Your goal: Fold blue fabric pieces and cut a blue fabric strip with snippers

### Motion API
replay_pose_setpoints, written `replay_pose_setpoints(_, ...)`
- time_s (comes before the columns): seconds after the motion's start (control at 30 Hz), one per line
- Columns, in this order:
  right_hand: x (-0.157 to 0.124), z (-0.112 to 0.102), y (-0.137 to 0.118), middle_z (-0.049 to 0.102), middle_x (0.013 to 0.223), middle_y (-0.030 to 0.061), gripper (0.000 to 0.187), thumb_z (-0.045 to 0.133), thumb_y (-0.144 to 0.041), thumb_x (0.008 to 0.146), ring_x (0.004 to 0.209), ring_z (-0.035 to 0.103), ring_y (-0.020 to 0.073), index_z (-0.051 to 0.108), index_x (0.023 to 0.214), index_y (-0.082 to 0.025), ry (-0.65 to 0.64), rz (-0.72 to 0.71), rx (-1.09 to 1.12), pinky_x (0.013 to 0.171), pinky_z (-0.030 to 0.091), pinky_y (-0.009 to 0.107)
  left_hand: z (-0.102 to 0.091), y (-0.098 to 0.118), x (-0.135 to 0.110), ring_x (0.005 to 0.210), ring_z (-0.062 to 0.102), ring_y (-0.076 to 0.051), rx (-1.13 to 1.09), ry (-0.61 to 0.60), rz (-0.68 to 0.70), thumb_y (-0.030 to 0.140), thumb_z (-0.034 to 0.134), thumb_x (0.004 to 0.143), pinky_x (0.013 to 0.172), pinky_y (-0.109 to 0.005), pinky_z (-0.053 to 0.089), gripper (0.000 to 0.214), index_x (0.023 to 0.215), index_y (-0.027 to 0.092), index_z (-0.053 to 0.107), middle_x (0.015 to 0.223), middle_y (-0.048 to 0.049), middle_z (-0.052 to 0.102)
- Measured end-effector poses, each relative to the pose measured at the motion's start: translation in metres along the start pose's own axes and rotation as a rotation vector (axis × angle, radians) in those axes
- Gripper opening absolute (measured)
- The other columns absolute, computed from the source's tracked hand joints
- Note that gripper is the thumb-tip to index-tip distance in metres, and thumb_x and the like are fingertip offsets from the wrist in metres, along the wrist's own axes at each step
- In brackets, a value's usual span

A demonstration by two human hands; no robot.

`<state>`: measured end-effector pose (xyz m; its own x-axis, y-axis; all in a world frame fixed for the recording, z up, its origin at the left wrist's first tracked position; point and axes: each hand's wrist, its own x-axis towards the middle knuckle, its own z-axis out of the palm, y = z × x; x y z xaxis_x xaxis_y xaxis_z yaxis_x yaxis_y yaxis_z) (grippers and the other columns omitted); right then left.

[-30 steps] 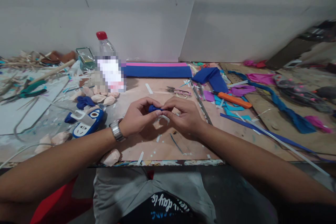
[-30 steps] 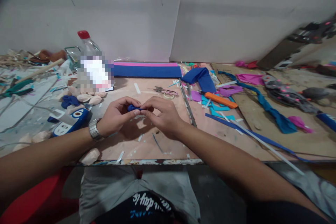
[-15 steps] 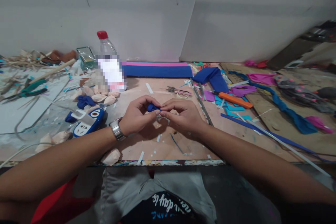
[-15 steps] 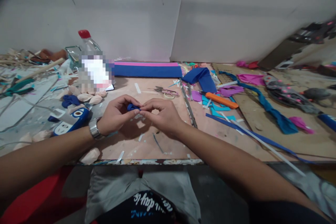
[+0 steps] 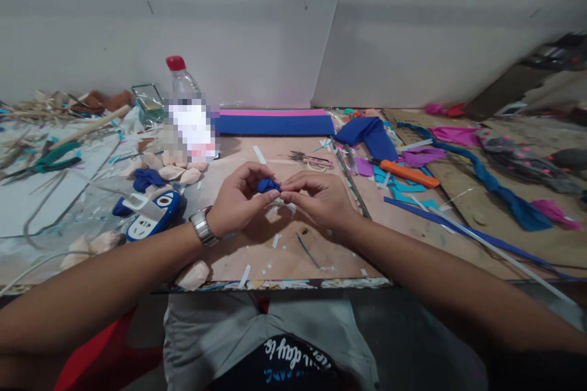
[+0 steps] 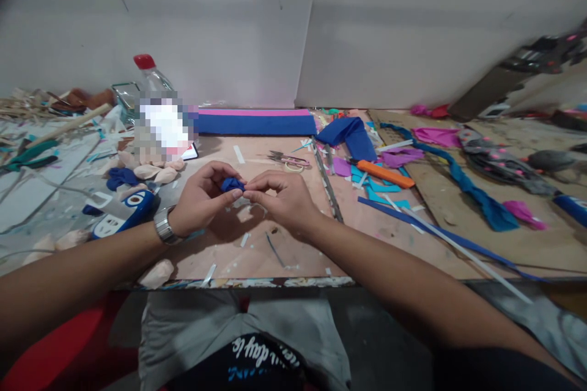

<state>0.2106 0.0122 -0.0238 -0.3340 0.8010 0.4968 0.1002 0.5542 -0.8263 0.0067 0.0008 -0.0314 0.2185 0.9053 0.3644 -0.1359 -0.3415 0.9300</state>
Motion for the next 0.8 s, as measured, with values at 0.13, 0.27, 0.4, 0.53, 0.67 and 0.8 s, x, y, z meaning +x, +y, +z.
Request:
replay_pose_setpoints(0.13, -0.0012, 0.0005, -0.0032, 0.081, 0.086, 0.0057, 0.007, 0.083, -0.027, 0.086, 0.078, 0.074, 0.0179, 0.081, 0.083, -0.021, 0.012, -0.013, -0.017, 0.073, 0.06, 0.032, 0.0003, 0.0001, -0.0004, 0.088, 0.069, -0.016, 0.017, 0.002, 0.011, 0.033, 0.086, 0.082, 0.082, -0.029, 0.055, 0.033, 0.102, 0.018, 0.065, 0.095, -0.0056, 0.072)
replay_pose_setpoints(0.27, -0.0026, 0.0011, -0.0043, 0.079, 0.083, 0.0048, 0.01, 0.083, -0.028, 0.085, 0.075, 0.072, 0.0166, 0.078, 0.084, -0.02, 0.018, 0.037, -0.025, 0.07, 0.057, 0.03, 0.0003, -0.0002, -0.0006, 0.088, 0.071, -0.017, 0.014, -0.019, 0.012, 0.033, 0.086, 0.083, 0.082, -0.031, 0.056, 0.032, 0.101, 0.018, 0.065, 0.094, -0.0062, 0.075)
replay_pose_setpoints(0.4, -0.003, 0.0031, -0.0033, 0.074, 0.079, 0.0024, 0.017, 0.084, -0.03, 0.084, 0.069, 0.067, 0.014, 0.072, 0.085, -0.018, 0.044, 0.102, 0.065, 0.064, 0.053, 0.027, 0.0007, -0.0011, -0.0003, 0.09, 0.071, -0.016, -0.004, -0.022, 0.031, 0.029, 0.086, 0.082, 0.083, -0.029, 0.057, 0.032, 0.103, 0.018, 0.064, 0.095, -0.0063, 0.075)
replay_pose_setpoints(0.53, -0.0018, 0.0047, -0.0029, 0.07, 0.077, 0.0003, 0.026, 0.087, -0.033, 0.081, 0.066, 0.064, 0.0128, 0.065, 0.083, -0.019, 0.051, 0.155, 0.201, 0.061, 0.052, 0.026, 0.0014, -0.0023, -0.0001, 0.092, 0.071, -0.015, -0.051, -0.037, 0.052, 0.023, 0.089, 0.078, 0.084, -0.027, 0.057, 0.037, 0.106, 0.018, 0.064, 0.098, -0.0052, 0.074)
replay_pose_setpoints(0.67, -0.0008, 0.0059, -0.0011, 0.069, 0.079, -0.0004, 0.032, 0.09, -0.037, 0.077, 0.068, 0.065, 0.0134, 0.064, 0.085, -0.02, 0.032, 0.212, 0.262, 0.064, 0.054, 0.027, 0.0014, -0.0013, -0.0012, 0.09, 0.071, -0.014, -0.066, -0.002, 0.027, 0.021, 0.088, 0.079, 0.084, -0.026, 0.057, 0.037, 0.107, 0.018, 0.064, 0.097, -0.0039, 0.073)
replay_pose_setpoints(0.8, -0.0021, 0.0078, 0.0026, 0.071, 0.086, 0.0013, 0.037, 0.093, -0.038, 0.073, 0.076, 0.066, 0.0158, 0.063, 0.089, -0.021, 0.009, 0.274, 0.305, 0.069, 0.054, 0.029, 0.0009, 0.0013, -0.0021, 0.087, 0.073, -0.016, -0.072, 0.008, -0.066, 0.022, 0.088, 0.077, 0.08, -0.026, 0.057, 0.04, 0.108, 0.018, 0.063, 0.095, -0.0043, 0.075)
